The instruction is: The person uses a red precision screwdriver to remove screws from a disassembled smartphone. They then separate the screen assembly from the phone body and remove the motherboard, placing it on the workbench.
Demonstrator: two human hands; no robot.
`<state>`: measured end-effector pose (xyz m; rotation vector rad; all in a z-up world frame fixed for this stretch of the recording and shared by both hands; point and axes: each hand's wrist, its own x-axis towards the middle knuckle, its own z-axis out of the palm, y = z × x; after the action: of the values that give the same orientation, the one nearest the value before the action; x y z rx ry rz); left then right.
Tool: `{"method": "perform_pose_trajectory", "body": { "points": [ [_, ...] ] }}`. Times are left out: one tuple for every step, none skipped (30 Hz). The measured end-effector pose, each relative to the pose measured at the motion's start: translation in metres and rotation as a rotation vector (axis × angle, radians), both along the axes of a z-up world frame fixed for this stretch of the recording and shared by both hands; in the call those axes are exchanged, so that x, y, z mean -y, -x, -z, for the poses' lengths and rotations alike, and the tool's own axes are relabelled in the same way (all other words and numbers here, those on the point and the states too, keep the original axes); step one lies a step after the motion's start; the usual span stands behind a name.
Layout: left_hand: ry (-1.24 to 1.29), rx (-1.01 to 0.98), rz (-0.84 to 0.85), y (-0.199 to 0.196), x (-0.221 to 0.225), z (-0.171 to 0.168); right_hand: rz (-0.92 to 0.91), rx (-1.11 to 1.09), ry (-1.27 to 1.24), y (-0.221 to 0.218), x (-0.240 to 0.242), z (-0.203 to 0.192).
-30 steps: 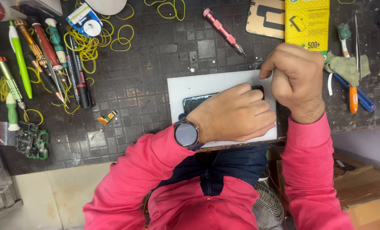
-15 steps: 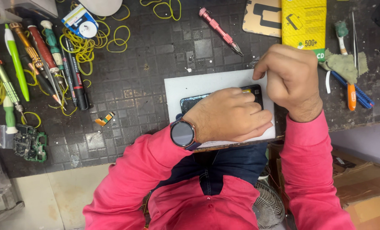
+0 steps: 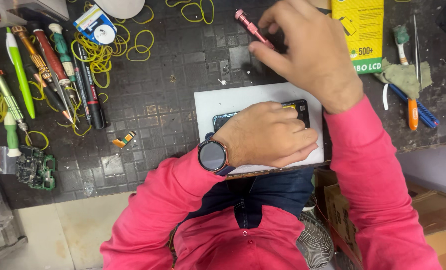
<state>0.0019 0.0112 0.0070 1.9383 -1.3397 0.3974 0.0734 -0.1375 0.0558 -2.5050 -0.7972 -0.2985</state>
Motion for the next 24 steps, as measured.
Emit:
{"method": "perform_pose_trajectory", "body": {
  "points": [
    [-0.004, -0.003, 0.003, -0.001, 0.0, 0.0, 0.002, 0.011, 0.028, -0.005, -0.002, 0.004],
    [-0.008, -0.005, 0.006, -0.001, -0.001, 0.0, 0.005, 0.023, 0.055, -0.009, -0.005, 0.009],
    [-0.011, -0.009, 0.009, -0.001, 0.0, 0.001, 0.007, 0.033, 0.085, -0.012, -0.005, 0.014],
    [-0.024, -0.01, 0.01, -0.002, 0.0, 0.001, 0.02, -0.009, 0.066, -0.013, -0.004, 0.017],
    [-0.037, -0.01, 0.009, -0.001, 0.0, 0.001, 0.031, -0.052, 0.048, -0.014, -0.003, 0.02],
    [-0.049, -0.011, 0.008, -0.001, 0.0, 0.001, 0.043, -0.094, 0.03, -0.015, -0.002, 0.022],
    [-0.021, -0.012, 0.01, 0.0, 0.001, 0.0, 0.046, -0.072, 0.054, -0.015, -0.001, 0.023],
    [0.007, -0.013, 0.013, 0.0, 0.002, -0.001, 0.05, -0.05, 0.078, -0.015, 0.0, 0.024],
    [0.033, -0.016, 0.018, 0.001, 0.002, -0.003, 0.056, -0.03, 0.1, -0.014, 0.002, 0.025],
    [0.025, -0.014, -0.012, 0.001, 0.001, -0.004, 0.055, -0.02, 0.092, -0.012, 0.003, 0.025],
    [0.019, -0.012, -0.038, 0.001, 0.0, -0.006, 0.057, -0.01, 0.086, -0.01, 0.005, 0.025],
    [0.013, -0.009, -0.064, 0.001, -0.001, -0.009, 0.06, 0.001, 0.08, -0.008, 0.007, 0.025],
    [0.106, -0.059, -0.132, 0.0, -0.002, -0.011, 0.063, 0.013, 0.036, -0.006, 0.01, 0.024],
    [0.202, -0.109, -0.198, -0.002, -0.004, -0.012, 0.064, 0.025, -0.009, -0.004, 0.013, 0.023],
    [0.297, -0.157, -0.268, -0.004, -0.006, -0.014, 0.062, 0.037, -0.055, -0.003, 0.016, 0.022],
    [0.304, -0.272, -0.366, -0.006, -0.008, -0.016, 0.1, -0.135, -0.23, -0.002, 0.018, 0.021],
    [0.305, -0.383, -0.463, -0.008, -0.011, -0.019, 0.135, -0.306, -0.408, -0.003, 0.021, 0.019],
    [0.304, -0.497, -0.558, -0.011, -0.013, -0.021, 0.167, -0.48, -0.583, -0.004, 0.024, 0.017],
    [0.332, -0.562, -0.6, -0.015, -0.016, -0.023, 0.151, -0.508, -0.66, -0.004, 0.027, 0.016],
    [0.36, -0.627, -0.641, -0.019, -0.018, -0.025, 0.133, -0.535, -0.737, -0.004, 0.031, 0.013],
    [0.388, -0.694, -0.683, -0.021, -0.019, -0.026, 0.116, -0.564, -0.814, -0.003, 0.034, 0.012],
    [0.395, -0.665, -0.68, -0.024, -0.018, -0.027, 0.096, -0.575, -0.851, -0.003, 0.036, 0.011],
    [0.402, -0.633, -0.677, -0.026, -0.018, -0.027, 0.073, -0.583, -0.888, -0.003, 0.039, 0.01],
    [0.41, -0.6, -0.674, -0.029, -0.018, -0.027, 0.072, -0.592, -0.919, -0.003, 0.04, 0.009]
  ]
}}
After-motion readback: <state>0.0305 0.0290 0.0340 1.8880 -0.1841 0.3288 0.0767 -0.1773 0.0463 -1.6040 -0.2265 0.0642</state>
